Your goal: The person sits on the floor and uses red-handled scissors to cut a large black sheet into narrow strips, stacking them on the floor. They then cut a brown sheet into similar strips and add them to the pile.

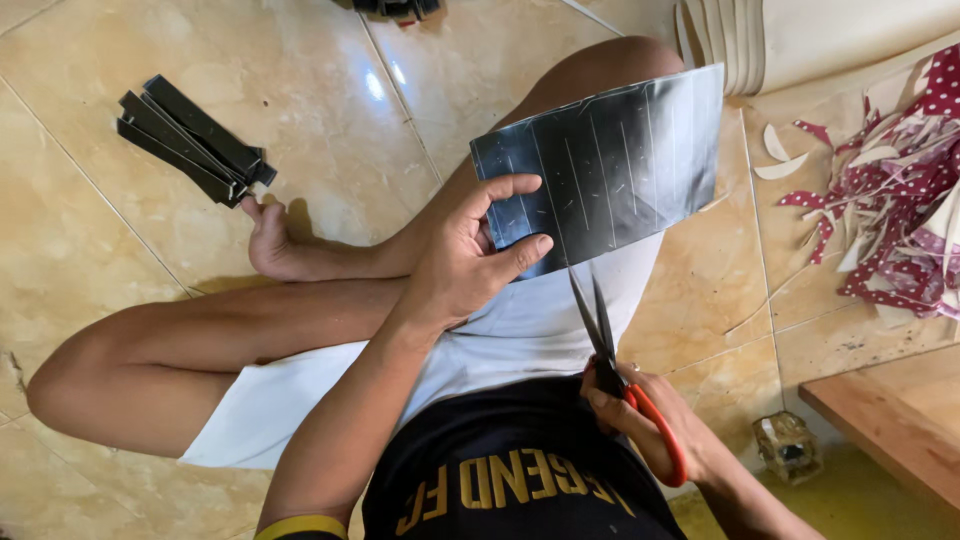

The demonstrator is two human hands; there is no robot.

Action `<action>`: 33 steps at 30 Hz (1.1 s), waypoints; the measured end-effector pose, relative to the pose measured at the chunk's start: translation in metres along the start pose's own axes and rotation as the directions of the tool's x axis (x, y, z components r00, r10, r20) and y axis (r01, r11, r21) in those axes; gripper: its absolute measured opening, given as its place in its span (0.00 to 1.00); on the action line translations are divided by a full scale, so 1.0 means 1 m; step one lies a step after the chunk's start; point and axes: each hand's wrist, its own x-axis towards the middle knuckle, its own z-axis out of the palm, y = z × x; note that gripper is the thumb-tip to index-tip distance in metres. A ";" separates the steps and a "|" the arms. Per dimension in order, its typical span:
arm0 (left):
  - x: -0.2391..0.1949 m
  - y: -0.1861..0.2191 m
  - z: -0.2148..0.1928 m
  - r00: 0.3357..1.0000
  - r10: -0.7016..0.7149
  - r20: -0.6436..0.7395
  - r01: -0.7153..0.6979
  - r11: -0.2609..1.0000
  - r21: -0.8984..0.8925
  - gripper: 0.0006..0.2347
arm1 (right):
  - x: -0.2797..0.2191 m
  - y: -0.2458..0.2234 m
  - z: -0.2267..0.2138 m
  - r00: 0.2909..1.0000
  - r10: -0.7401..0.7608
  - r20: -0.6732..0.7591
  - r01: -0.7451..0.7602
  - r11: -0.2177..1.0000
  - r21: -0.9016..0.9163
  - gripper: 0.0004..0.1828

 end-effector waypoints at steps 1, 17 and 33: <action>-0.002 0.001 0.005 0.999 0.041 0.000 -0.041 0.999 -0.015 0.23 | 0.001 -0.006 -0.001 1.000 -0.006 -0.018 0.006 1.000 -0.022 0.21; -0.028 0.007 0.025 0.995 0.085 -0.054 -0.078 0.990 0.116 0.24 | 0.022 -0.041 0.004 0.992 -0.107 -0.072 0.102 0.993 -0.065 0.21; -0.029 0.009 0.022 0.991 0.127 -0.051 -0.121 0.987 0.105 0.22 | 0.026 -0.026 0.016 0.978 0.028 -0.207 -0.050 0.993 -0.104 0.19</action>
